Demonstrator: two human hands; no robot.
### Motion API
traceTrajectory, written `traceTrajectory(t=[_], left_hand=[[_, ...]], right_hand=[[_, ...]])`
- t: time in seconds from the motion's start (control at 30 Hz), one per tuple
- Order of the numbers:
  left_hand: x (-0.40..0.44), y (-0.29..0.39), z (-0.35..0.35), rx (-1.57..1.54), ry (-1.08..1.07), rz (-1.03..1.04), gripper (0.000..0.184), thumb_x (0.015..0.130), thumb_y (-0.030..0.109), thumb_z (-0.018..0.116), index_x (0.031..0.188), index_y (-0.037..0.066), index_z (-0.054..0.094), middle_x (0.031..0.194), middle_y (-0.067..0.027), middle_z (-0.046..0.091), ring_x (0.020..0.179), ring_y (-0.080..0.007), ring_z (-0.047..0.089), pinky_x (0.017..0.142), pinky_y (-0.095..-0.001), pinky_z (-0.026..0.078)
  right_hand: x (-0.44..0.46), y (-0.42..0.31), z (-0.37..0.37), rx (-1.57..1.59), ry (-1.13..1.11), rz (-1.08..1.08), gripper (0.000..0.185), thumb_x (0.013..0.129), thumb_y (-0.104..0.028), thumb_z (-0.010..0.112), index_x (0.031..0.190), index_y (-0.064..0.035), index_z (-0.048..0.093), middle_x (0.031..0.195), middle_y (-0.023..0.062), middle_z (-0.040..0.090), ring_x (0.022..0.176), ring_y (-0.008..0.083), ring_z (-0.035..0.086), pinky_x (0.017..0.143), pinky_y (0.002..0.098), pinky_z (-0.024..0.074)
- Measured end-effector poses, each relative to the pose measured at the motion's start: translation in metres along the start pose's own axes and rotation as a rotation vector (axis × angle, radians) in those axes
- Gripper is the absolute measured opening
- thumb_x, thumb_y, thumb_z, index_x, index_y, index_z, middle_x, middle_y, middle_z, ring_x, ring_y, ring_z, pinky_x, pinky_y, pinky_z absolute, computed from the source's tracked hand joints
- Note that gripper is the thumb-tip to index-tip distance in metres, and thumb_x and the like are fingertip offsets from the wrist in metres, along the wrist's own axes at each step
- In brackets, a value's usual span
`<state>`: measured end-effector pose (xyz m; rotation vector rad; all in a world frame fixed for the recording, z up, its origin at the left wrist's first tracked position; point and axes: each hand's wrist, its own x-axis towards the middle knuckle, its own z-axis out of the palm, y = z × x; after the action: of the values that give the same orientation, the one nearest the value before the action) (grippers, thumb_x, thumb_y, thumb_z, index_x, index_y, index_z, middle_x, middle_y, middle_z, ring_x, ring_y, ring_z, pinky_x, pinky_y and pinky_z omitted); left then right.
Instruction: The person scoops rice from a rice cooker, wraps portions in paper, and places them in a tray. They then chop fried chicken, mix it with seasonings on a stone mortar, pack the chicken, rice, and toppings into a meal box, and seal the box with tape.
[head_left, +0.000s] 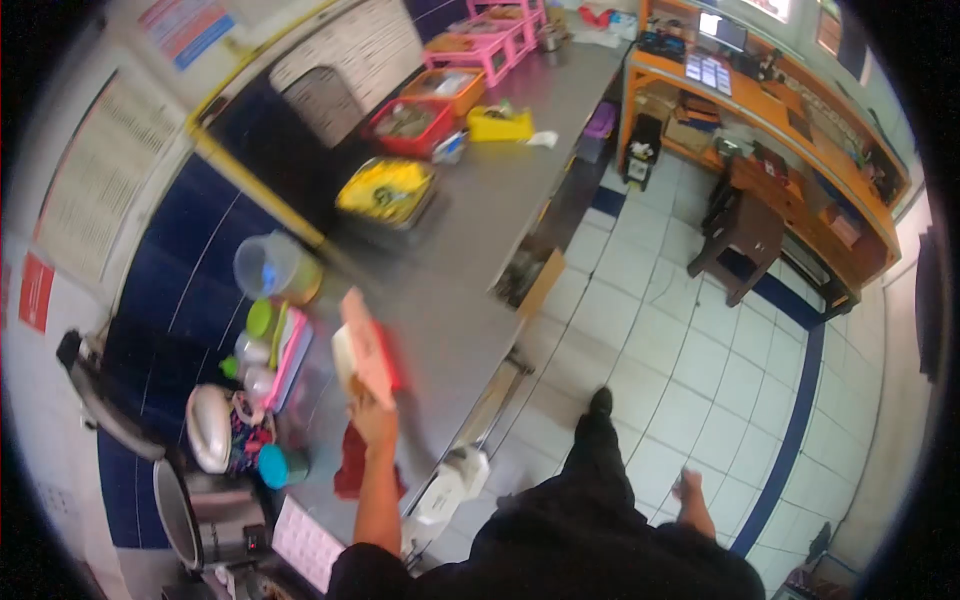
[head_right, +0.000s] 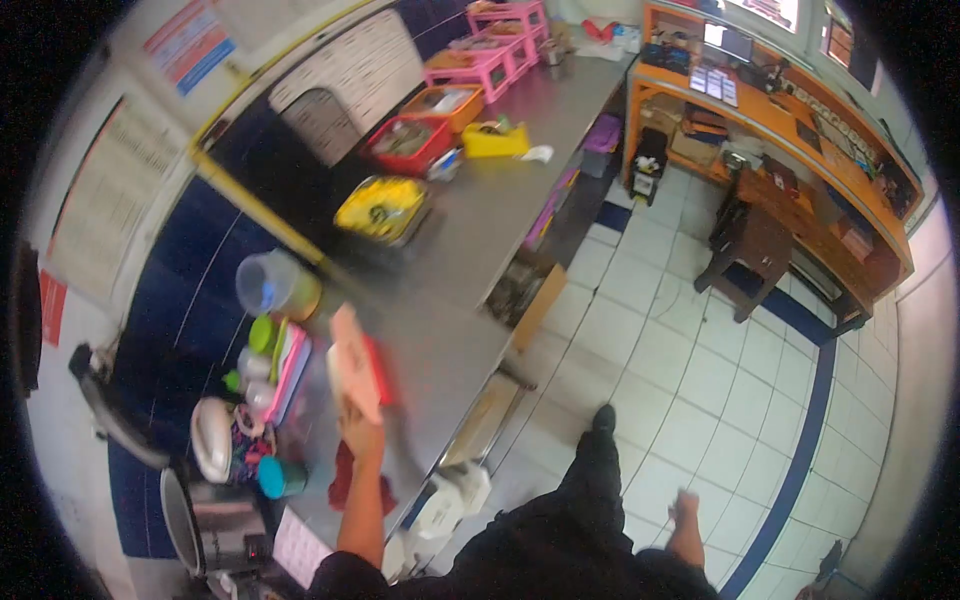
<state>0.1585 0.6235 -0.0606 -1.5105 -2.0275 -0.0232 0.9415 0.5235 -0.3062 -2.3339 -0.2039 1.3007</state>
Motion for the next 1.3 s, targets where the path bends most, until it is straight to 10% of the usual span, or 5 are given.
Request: traceTrajectory(t=[0.23,0.33,0.93,1.1,1.3], left_hand=[[0.059,0.067,0.029,-0.096,-0.322,-0.281,0.032,0.086,0.026,0.069,0.108,0.003,0.072,0.119,-0.0162,0.067,0.114,-0.0370,0.059,0.091,-0.0519,0.046],[0.146,0.125,0.005,-0.048,-0.382,-0.457,0.034,0.095,0.034,0.058,0.092,0.005,0.074,0.096,-0.0167,0.071,0.095,-0.0372,0.066,0.086,-0.0516,0.051],[0.564,0.375,0.088,-0.415,-0.468,-0.850,0.026,0.094,0.036,0.062,0.107,0.014,0.069,0.092,-0.0140,0.076,0.089,-0.0349,0.073,0.083,-0.0508,0.050],[0.626,0.427,0.037,-1.107,-0.647,-0.720,0.050,0.090,0.021,0.067,0.138,0.012,0.056,0.085,-0.0155,0.074,0.075,-0.0355,0.071,0.075,-0.0547,0.054],[0.692,0.589,0.061,-2.073,-0.770,-0.348,0.083,0.091,0.021,0.069,0.159,0.001,0.025,0.149,-0.0241,0.045,0.124,-0.0298,0.057,0.106,-0.0439,0.046]], right_hand=[[0.042,-0.014,-0.125,0.109,0.008,0.273,0.028,0.099,-0.029,0.057,0.108,-0.0030,0.058,0.080,0.0162,0.064,0.054,0.0317,0.063,0.040,0.0414,0.0473],[0.043,-0.117,-0.088,0.033,-0.177,0.242,0.042,0.097,-0.034,0.061,0.131,-0.0094,0.054,0.114,0.0177,0.066,0.093,0.0334,0.067,0.075,0.0463,0.0552],[0.023,-0.702,0.163,-0.712,-0.754,-0.298,0.054,0.096,-0.038,0.061,0.136,-0.0019,0.059,0.115,0.0176,0.069,0.104,0.0274,0.066,0.084,0.0362,0.0523],[-0.038,-0.823,0.183,-1.204,-0.343,-0.533,0.054,0.092,-0.034,0.066,0.134,-0.0003,0.059,0.118,0.0257,0.068,0.113,0.0345,0.066,0.093,0.0395,0.0502],[0.044,-1.025,0.293,-0.766,-0.284,-1.339,0.053,0.099,-0.012,0.058,0.147,0.0048,0.045,0.148,0.0235,0.051,0.137,0.0302,0.050,0.115,0.0412,0.0365]])
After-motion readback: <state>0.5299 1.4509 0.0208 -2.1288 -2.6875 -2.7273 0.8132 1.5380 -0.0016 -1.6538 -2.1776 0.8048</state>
